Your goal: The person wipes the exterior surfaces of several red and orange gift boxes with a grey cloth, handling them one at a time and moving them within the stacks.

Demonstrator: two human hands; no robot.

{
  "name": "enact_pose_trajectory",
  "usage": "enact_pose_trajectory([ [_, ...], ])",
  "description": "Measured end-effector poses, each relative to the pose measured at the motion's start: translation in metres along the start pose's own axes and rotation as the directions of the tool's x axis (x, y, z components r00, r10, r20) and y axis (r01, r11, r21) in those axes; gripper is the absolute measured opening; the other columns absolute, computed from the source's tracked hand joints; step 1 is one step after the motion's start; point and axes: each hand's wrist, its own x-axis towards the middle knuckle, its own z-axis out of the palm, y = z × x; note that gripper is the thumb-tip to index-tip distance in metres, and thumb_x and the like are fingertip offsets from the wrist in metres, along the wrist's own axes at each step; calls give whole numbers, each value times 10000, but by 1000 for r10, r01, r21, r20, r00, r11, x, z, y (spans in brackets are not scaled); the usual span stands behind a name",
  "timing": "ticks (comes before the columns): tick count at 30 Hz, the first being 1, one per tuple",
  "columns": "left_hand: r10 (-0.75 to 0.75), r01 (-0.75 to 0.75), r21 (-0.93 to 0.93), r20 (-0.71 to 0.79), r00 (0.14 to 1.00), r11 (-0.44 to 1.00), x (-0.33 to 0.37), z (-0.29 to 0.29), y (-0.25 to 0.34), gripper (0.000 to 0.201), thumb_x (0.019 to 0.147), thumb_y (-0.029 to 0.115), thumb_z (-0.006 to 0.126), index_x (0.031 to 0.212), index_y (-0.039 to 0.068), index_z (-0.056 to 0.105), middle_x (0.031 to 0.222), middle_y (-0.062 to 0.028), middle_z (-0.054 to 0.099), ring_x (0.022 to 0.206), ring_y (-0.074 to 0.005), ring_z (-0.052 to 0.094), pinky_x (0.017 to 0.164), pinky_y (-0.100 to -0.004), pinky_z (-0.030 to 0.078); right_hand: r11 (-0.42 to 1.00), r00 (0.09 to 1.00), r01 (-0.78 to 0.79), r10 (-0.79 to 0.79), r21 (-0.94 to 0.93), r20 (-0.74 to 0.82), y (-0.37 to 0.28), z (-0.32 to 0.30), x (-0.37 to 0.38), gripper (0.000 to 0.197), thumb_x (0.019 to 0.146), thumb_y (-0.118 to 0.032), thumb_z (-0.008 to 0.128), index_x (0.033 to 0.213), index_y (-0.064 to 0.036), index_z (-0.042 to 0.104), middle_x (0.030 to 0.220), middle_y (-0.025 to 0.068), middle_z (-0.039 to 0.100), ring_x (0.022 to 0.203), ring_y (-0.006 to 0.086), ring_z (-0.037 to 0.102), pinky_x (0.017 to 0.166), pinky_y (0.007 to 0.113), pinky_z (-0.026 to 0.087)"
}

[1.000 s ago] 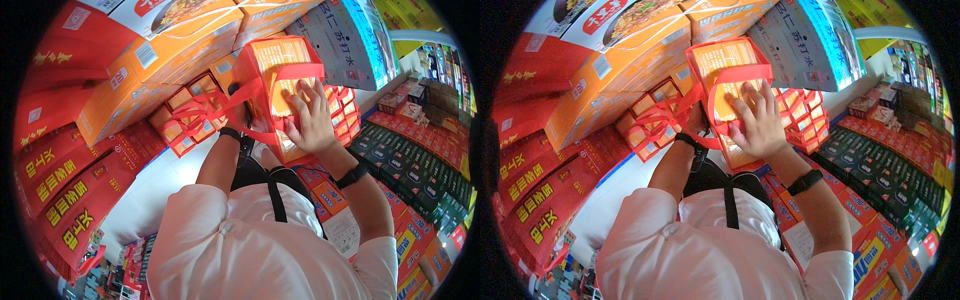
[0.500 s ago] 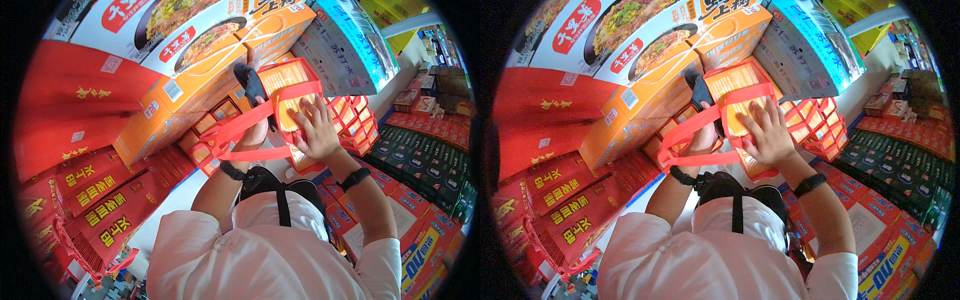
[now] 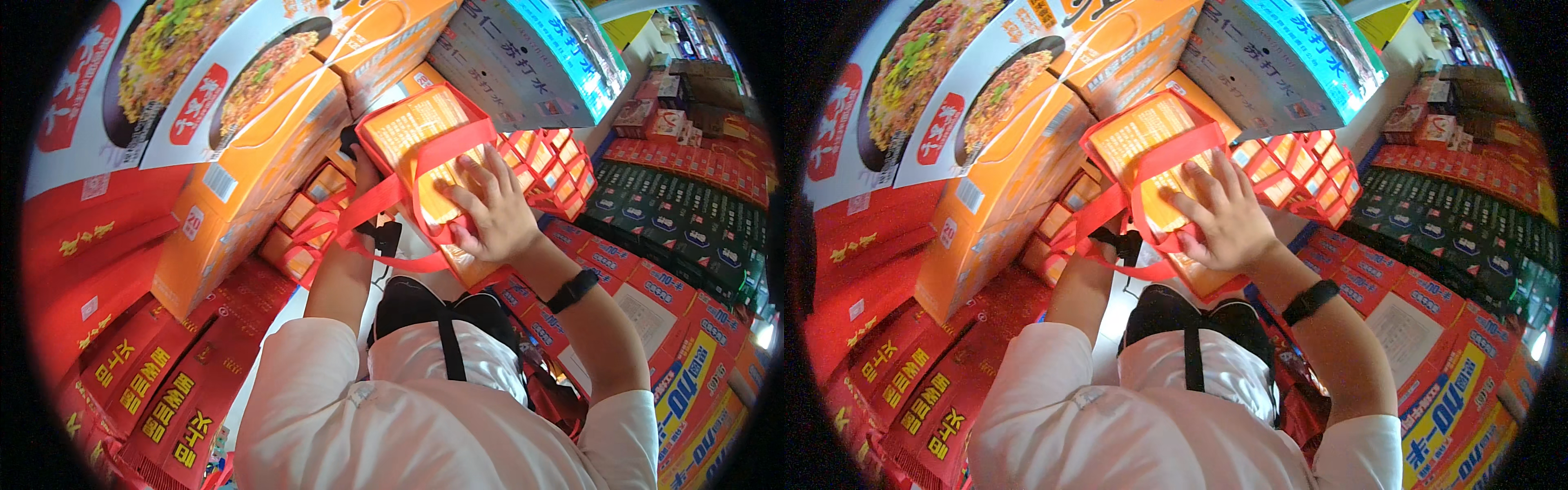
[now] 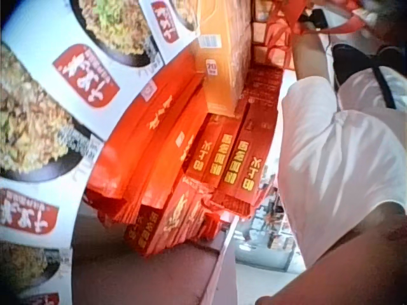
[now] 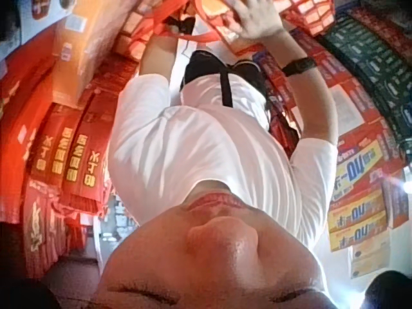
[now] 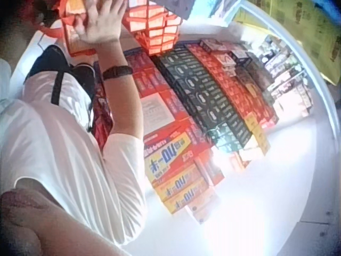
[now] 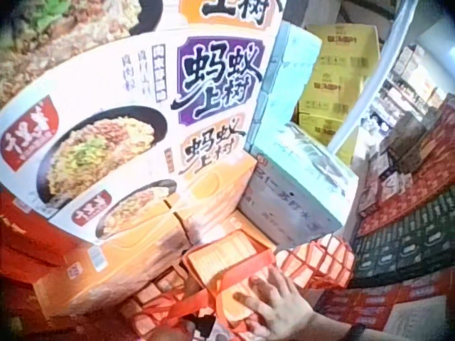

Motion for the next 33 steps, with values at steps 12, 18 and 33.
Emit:
enact_pose_trajectory([
  [12,122,-123,138,12,992,983,-83,-18,-49,627,973,532,458,1416,94,398,1367,-106,527,1193,-254,563,1008,-396,481,1000,999,12,-11,24,-51,-6,5,2,634,768,-405,584,1373,-257,469,1351,167,438,1299,484,347,1063,593,319],
  [18,8,-73,153,389,921,986,-165,133,-31,822,905,637,476,1468,65,297,1459,-131,414,1278,-278,492,1069,-445,430,1000,995,15,-16,-12,-101,2,2,-4,636,781,-393,567,1388,-251,447,1360,163,451,1307,470,349,1065,582,321],
  [33,307,-210,556,-87,948,804,-221,141,-44,696,955,624,380,1402,92,415,1329,-88,543,1196,-244,539,1025,-439,431,978,924,106,-163,177,346,-51,-36,-12,922,699,-466,734,1446,-128,313,1545,264,134,1465,412,101,1056,763,27],
])
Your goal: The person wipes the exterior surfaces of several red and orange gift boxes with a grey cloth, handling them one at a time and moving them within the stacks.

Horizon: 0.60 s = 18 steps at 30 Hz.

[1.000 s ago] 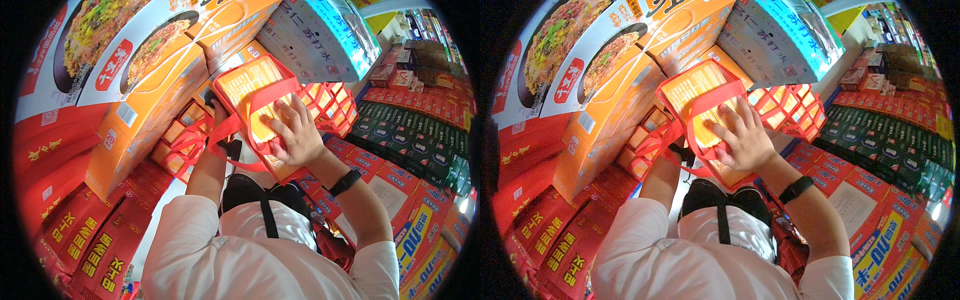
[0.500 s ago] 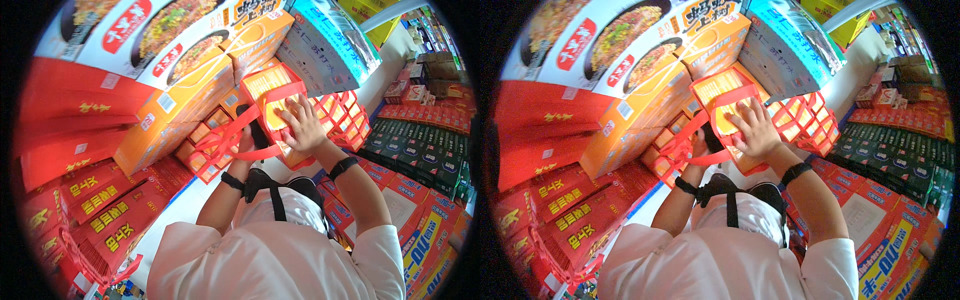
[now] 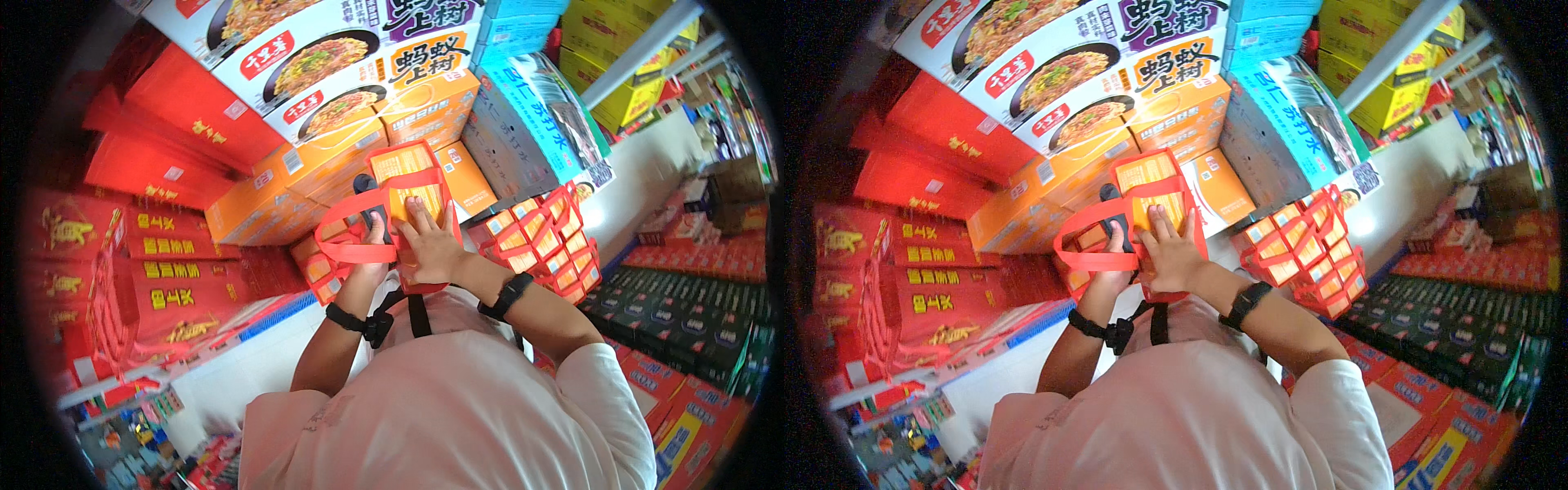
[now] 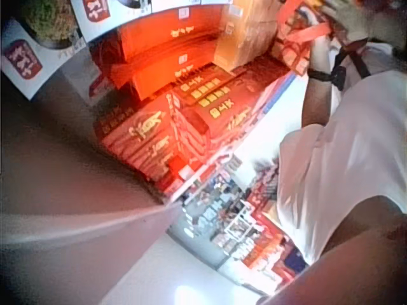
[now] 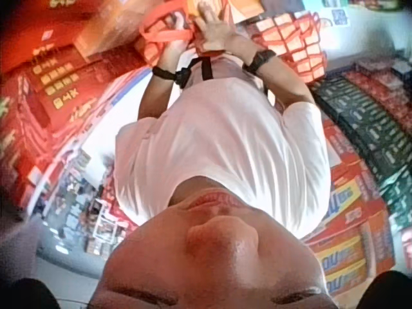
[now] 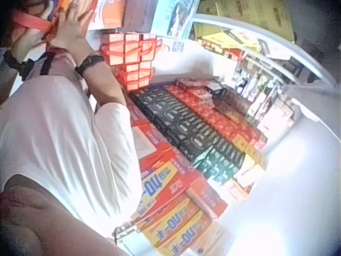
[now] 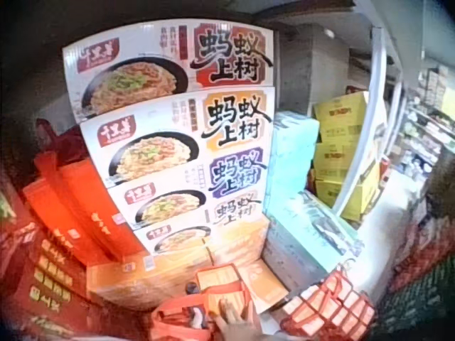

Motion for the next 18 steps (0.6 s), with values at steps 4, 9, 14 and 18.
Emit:
enact_pose_trajectory([
  [4,191,-196,-25,-124,974,980,-14,48,-21,620,1003,531,369,1428,79,383,1380,-81,490,1259,-202,473,1037,-390,412,999,999,-15,13,-46,-32,24,9,2,895,707,-467,707,1427,-90,333,1538,249,166,1454,410,144,1041,778,33],
  [9,368,-356,98,-196,909,930,-23,36,-52,526,1021,405,450,1416,64,390,1377,-69,478,1233,-166,467,1026,-347,409,994,992,109,-109,1,67,20,0,-1,850,725,-466,685,1399,-58,365,1524,232,225,1452,403,157,1028,788,41],
  [14,325,-325,87,13,946,942,-38,37,-43,471,1016,305,481,1392,28,422,1347,-79,520,1204,-197,524,1020,-349,430,979,996,83,-89,184,24,28,1,-2,694,731,-505,695,1213,-33,531,1483,179,345,1450,394,171,1015,788,45],
  [18,365,-366,8,38,930,931,-31,21,-48,387,985,168,510,1344,32,469,1312,-77,538,1186,-185,529,1009,-348,430,979,997,1,-17,206,77,15,-15,12,734,691,-640,713,1111,-48,598,1363,184,477,1414,378,268,1026,761,84],
])
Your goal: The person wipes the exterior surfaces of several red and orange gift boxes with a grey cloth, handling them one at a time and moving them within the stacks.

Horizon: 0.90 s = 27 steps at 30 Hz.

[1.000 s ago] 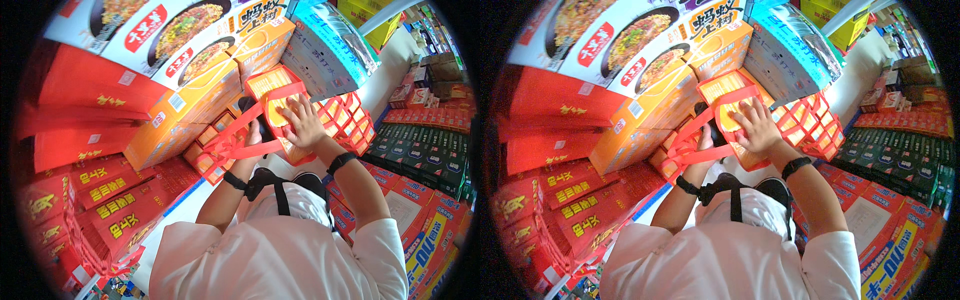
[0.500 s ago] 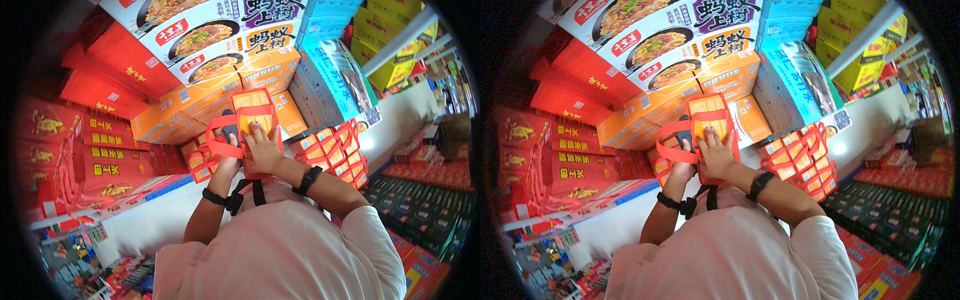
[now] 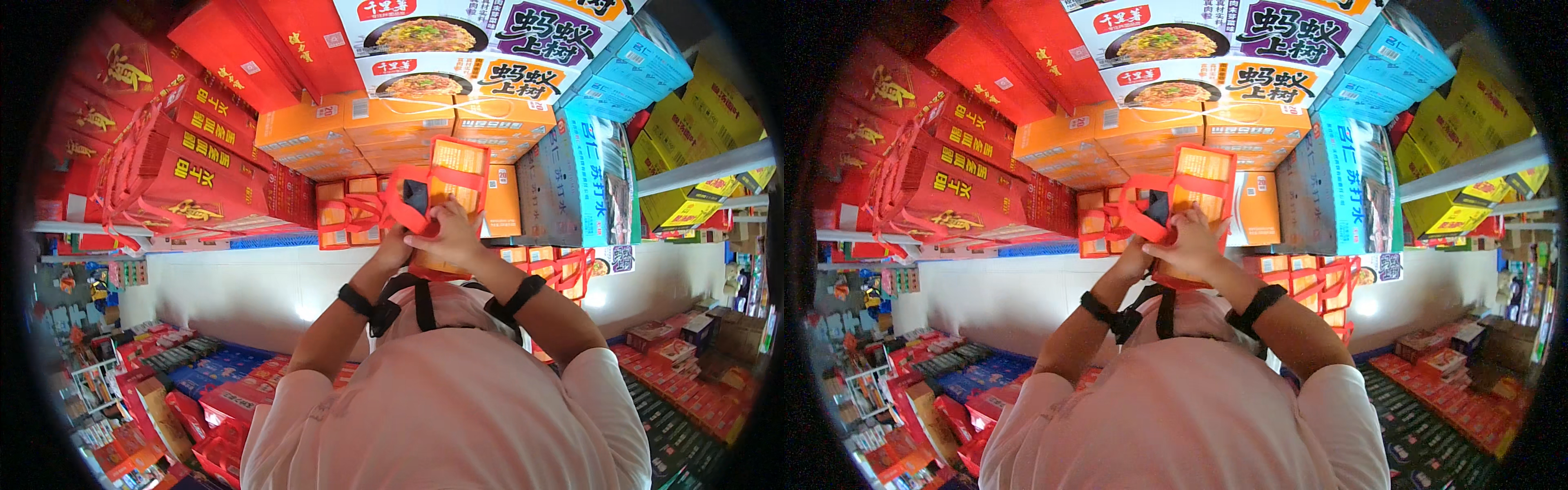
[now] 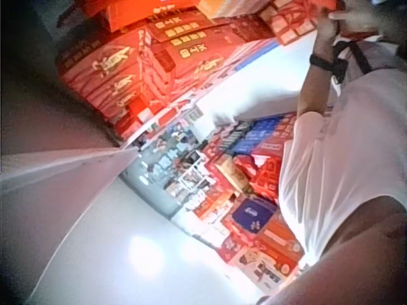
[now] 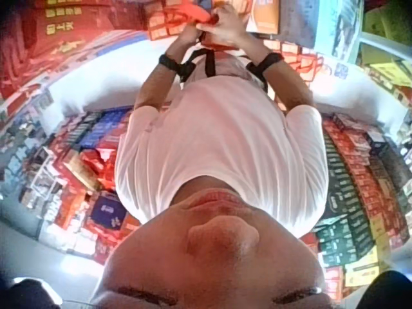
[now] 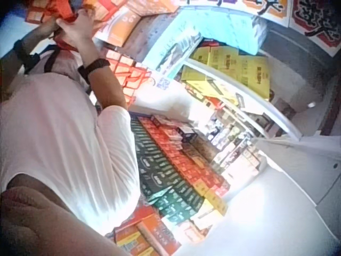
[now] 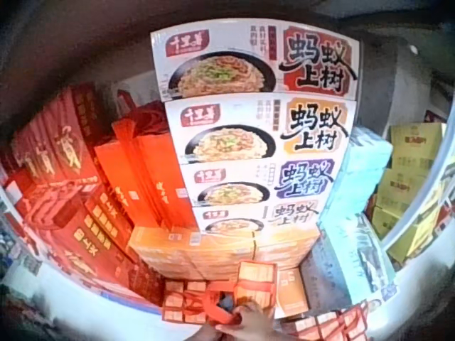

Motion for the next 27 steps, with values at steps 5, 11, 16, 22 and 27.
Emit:
enact_pose_trajectory([
  [5,192,-166,531,5,981,831,18,-15,-5,391,984,145,532,1350,51,436,1202,-53,561,1111,-173,526,971,-314,427,966,958,-204,230,156,-173,1,14,22,762,690,-593,725,1135,15,613,1368,158,503,1359,332,344,1096,693,58],
  [11,-211,227,182,-102,972,957,20,-45,27,465,1003,284,532,1403,102,383,1187,-59,592,1030,-208,604,894,-371,503,316,869,36,458,948,-186,-23,-26,26,178,856,-127,654,1008,-36,634,751,46,658,729,171,642,641,275,492],
  [16,-327,329,-23,-191,925,944,36,-130,1,411,1022,275,471,1388,107,388,1193,-99,619,1064,-245,632,903,-407,533,370,884,-241,466,897,45,-60,-81,25,119,858,-149,679,946,-86,630,551,-9,522,447,110,475,588,297,466],
  [22,-351,339,-115,-103,931,934,36,-152,22,391,1007,251,495,1361,96,436,1186,-121,629,1019,-278,656,872,-440,558,652,888,-460,333,602,318,-40,-116,46,192,899,-308,638,846,-130,591,491,-43,366,401,86,334,487,307,410],
  [27,-162,104,-270,-202,966,957,13,-171,33,427,984,271,555,1355,87,450,1177,-108,626,1034,-274,643,884,-425,544,974,958,-227,220,19,183,-54,-113,47,392,936,-421,543,875,-41,616,644,120,582,588,259,570,559,419,445],
])
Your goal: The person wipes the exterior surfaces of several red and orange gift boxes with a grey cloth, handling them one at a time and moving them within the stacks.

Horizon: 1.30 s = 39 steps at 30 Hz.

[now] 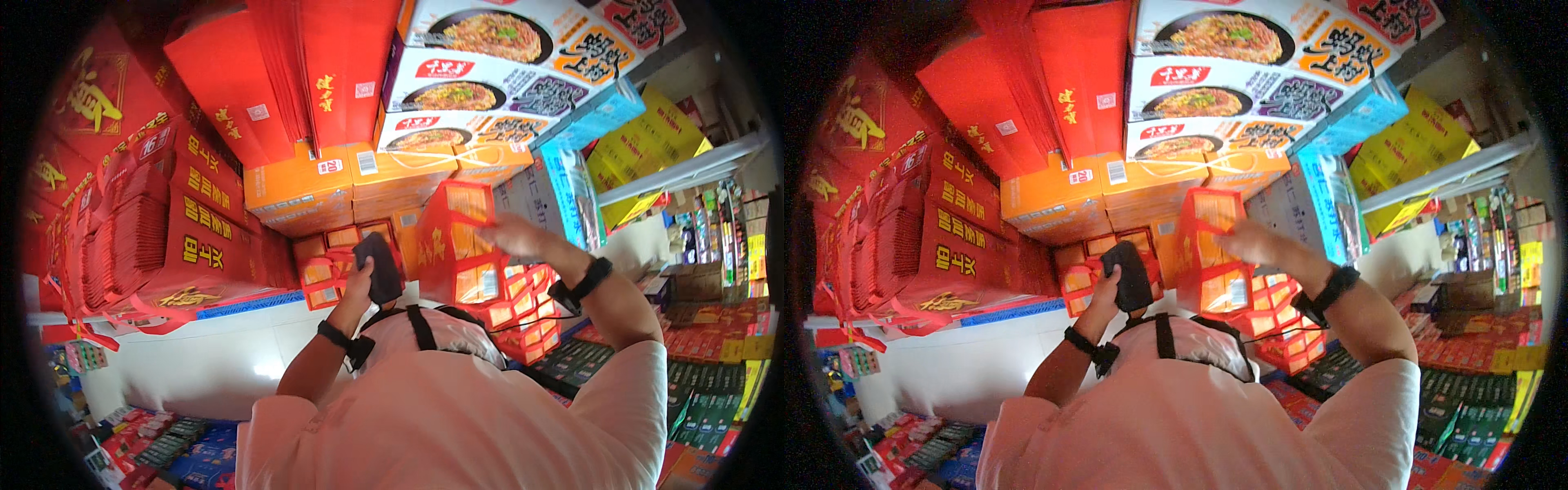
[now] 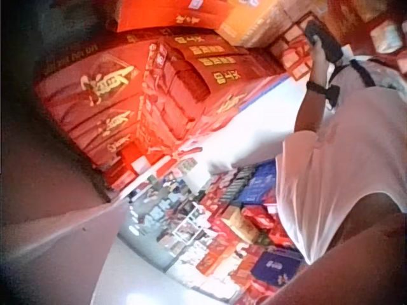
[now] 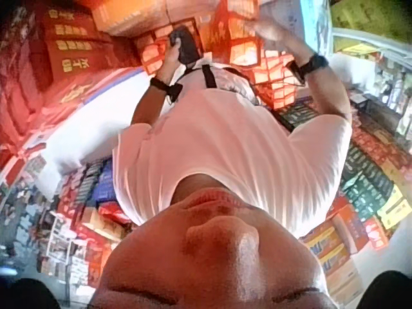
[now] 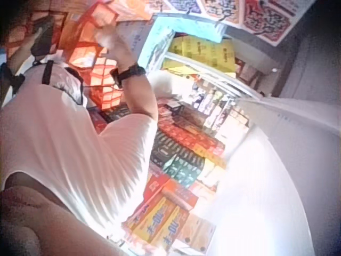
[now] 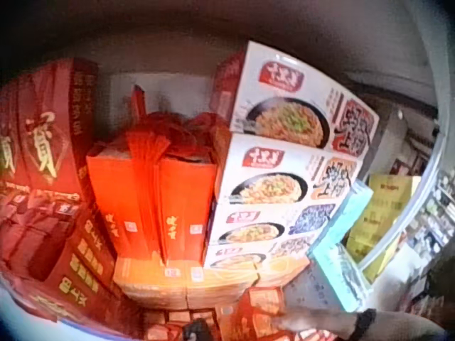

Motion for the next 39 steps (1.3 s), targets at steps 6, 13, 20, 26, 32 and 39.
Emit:
enact_pose_trajectory([
  [6,128,-119,67,-154,980,991,-19,-5,-2,444,978,285,577,1359,98,447,1173,-84,611,1015,-242,626,849,-401,536,948,995,-31,58,-315,77,-21,2,-26,470,951,-429,516,932,17,667,858,271,646,835,441,628,721,497,483],
  [13,221,-199,151,-144,965,968,-12,49,-7,449,988,260,559,1377,64,453,1220,-48,578,1040,-154,566,895,-315,475,780,933,342,-348,-524,91,5,-11,-29,274,932,-276,562,1109,-76,623,793,225,640,756,449,610,702,505,504],
  [20,208,-170,382,-58,976,908,-21,75,-34,423,1003,251,539,1378,66,470,1079,7,565,885,-92,487,787,-225,423,851,937,221,-321,-476,-138,8,3,-2,278,887,-216,597,1034,19,571,905,247,630,871,413,628,737,493,509],
  [26,296,-279,314,-4,955,907,-11,93,-23,469,1007,287,521,1409,61,435,1227,-27,544,1085,-142,497,940,-269,391,851,854,257,-422,-458,-304,67,108,56,404,901,-273,580,1109,72,550,1409,272,359,1346,462,299,1073,577,271],
  [32,127,-127,320,20,992,939,34,88,-25,603,1009,403,476,1459,30,328,1365,-102,479,1218,-181,453,1036,-301,349,849,836,165,-390,-501,-385,70,135,55,515,937,-353,553,1364,-71,495,1524,209,260,1427,478,161,1119,648,118],
  [39,1,46,353,-132,991,934,140,-8,-133,916,949,611,427,1479,-93,177,1533,-264,249,1432,-343,244,1145,-355,230,854,823,165,-395,-494,-408,56,131,55,467,964,-346,511,1397,-172,491,1458,211,346,1389,497,238,1118,645,129],
])
